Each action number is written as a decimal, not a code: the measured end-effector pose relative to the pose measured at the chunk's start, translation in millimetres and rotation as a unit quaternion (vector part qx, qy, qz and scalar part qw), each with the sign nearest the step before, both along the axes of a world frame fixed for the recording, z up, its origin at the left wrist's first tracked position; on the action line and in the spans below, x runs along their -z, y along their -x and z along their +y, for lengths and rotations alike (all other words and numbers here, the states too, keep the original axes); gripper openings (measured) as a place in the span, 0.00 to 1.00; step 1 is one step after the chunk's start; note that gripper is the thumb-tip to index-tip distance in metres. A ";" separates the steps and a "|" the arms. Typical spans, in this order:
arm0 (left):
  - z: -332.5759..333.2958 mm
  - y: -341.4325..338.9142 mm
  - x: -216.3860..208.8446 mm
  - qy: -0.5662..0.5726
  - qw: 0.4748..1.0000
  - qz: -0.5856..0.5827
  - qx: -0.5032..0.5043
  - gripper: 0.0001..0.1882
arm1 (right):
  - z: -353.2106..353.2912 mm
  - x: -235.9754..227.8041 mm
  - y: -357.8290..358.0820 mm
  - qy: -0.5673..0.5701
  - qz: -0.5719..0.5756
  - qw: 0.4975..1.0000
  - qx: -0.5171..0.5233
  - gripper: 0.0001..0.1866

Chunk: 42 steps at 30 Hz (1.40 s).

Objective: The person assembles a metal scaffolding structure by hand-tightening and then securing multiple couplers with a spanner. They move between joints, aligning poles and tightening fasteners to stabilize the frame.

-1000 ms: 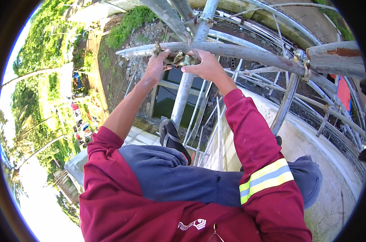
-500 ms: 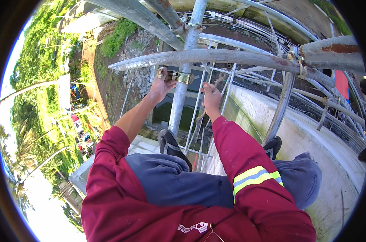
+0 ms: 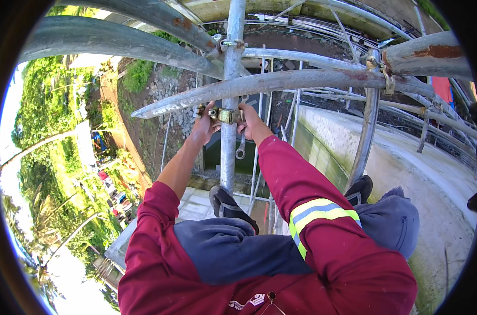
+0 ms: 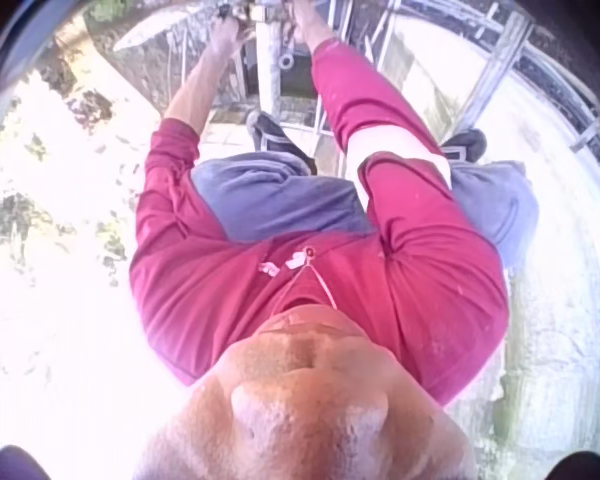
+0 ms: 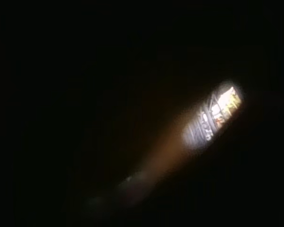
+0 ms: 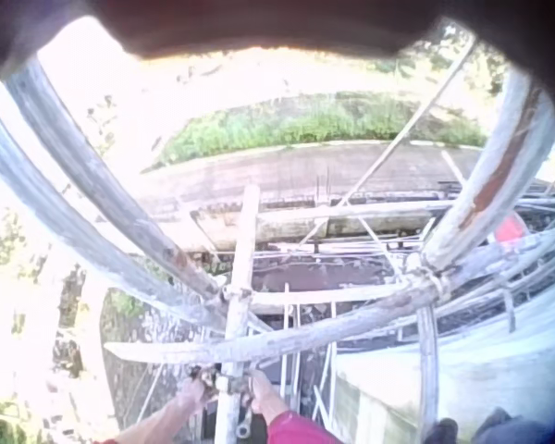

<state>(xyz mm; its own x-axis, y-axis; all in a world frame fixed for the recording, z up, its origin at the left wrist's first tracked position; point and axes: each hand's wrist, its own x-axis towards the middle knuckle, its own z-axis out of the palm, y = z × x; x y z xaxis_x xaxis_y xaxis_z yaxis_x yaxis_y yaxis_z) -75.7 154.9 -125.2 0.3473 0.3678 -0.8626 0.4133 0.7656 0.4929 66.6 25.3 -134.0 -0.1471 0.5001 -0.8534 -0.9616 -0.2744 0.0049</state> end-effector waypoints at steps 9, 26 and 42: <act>4.4 -12.1 3.0 0.062 0.996 0.000 0.061 0.20 | 10.5 44.5 3.7 -0.017 0.008 0.999 0.033 0.13; 10.4 13.1 47.7 0.073 0.994 -0.058 0.064 0.30 | 12.8 16.9 21.8 -0.010 -0.138 0.985 0.098 0.16; 1.4 21.0 59.7 0.060 0.998 -0.026 -0.001 0.21 | 8.5 -24.2 24.3 0.239 -0.453 0.859 -0.004 0.20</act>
